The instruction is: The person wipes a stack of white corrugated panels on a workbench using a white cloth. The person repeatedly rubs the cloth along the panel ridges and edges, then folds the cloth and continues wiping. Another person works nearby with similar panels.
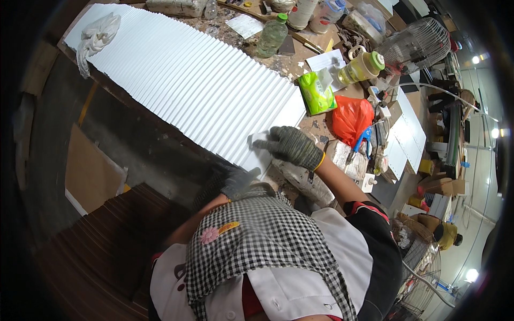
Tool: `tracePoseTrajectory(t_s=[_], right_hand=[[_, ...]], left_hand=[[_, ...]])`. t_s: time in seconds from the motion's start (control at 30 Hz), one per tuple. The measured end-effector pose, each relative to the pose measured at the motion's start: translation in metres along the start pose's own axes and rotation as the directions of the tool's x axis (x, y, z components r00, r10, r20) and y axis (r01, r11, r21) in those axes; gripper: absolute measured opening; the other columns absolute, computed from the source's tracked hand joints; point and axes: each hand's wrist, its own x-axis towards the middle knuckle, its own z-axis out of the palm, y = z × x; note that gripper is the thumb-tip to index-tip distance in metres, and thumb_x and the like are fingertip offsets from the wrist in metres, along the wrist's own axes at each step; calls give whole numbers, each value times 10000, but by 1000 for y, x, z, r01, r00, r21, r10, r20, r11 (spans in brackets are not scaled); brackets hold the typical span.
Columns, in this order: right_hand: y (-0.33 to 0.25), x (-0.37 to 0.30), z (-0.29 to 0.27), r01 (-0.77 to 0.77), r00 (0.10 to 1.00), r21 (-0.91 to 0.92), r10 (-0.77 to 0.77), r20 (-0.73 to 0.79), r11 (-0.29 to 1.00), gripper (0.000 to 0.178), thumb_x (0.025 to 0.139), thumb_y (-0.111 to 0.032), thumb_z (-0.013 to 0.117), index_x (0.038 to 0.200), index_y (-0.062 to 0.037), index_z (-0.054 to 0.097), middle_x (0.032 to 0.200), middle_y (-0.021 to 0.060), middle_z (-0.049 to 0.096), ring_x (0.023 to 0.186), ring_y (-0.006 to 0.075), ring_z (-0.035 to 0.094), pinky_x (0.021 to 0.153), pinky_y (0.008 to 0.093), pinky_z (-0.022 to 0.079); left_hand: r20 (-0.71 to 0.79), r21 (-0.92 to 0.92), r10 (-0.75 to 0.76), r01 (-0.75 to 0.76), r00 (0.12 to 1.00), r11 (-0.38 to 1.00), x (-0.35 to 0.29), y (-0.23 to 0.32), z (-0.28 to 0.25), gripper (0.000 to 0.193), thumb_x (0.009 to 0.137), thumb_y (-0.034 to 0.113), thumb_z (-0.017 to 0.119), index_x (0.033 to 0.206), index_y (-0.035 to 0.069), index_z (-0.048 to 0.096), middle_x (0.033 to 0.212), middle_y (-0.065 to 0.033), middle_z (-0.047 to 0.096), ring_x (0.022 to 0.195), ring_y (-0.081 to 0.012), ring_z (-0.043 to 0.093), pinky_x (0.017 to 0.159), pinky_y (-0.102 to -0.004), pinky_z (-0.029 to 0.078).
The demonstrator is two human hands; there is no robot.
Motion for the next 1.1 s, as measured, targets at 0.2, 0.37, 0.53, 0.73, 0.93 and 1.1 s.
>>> tracePoseTrajectory(t_s=[0.2, 0.37, 0.53, 0.73, 0.93, 1.1], right_hand=[[134, -30, 4, -592, 745, 140, 605, -280, 794, 494, 970, -142, 744, 1448, -253, 679, 989, 178, 674, 900, 345, 685, 823, 456, 580], [99, -16, 17, -503, 717, 90, 472, -512, 860, 526, 978, -200, 769, 1466, -74, 620, 1033, 190, 698, 1004, 362, 701, 892, 473, 586], [-87, -4, 26, -505, 797, 340, 580, -169, 793, 535, 1003, -260, 736, 1463, -88, 527, 1033, 200, 649, 881, 338, 707, 776, 484, 616], [-125, 5, 23, -497, 802, 380, 580, -143, 781, 530, 971, -166, 718, 1482, -90, 603, 1066, 180, 662, 931, 346, 711, 790, 477, 604], [-143, 16, 26, -734, 678, 170, 726, 116, 658, 620, 943, -196, 785, 1530, -150, 590, 1128, 170, 665, 988, 335, 734, 847, 467, 621], [-159, 22, 25, -658, 734, 168, 675, -73, 734, 610, 982, -308, 741, 1528, -139, 527, 1165, 186, 677, 1061, 300, 734, 820, 448, 644]], left_hand=[[81, 229, -13, -6, 997, 973, -2, 19, -21, 437, 1177, 314, 448, 1582, 212, 580, 915, -161, 768, 711, -286, 711, 635, -461, 559], [166, -302, -247, 288, 955, 909, -5, 33, -42, 395, 1149, 316, 539, 1485, 151, 665, 1194, -157, 797, 1000, -293, 761, 909, -418, 587], [57, 84, 64, -69, 996, 994, -7, 43, -60, 517, 1056, 528, 601, 1289, 80, 713, 847, -210, 757, 728, -408, 742, 728, -537, 562], [27, -387, -353, 335, 935, 859, -4, 43, -42, 625, 971, 545, 674, 1133, -54, 750, 981, -281, 768, 863, -358, 751, 807, -492, 569], [-235, 306, -172, 240, 957, 921, 25, -2, 13, 478, 1120, 383, 484, 1261, 1, 734, 1010, -201, 779, 981, -379, 748, 890, -497, 552], [-88, 665, 99, -16, 991, 747, 30, -6, 25, 419, 1091, 244, 538, 1447, 45, 634, 1090, -171, 787, 906, -374, 747, 798, -609, 580]])
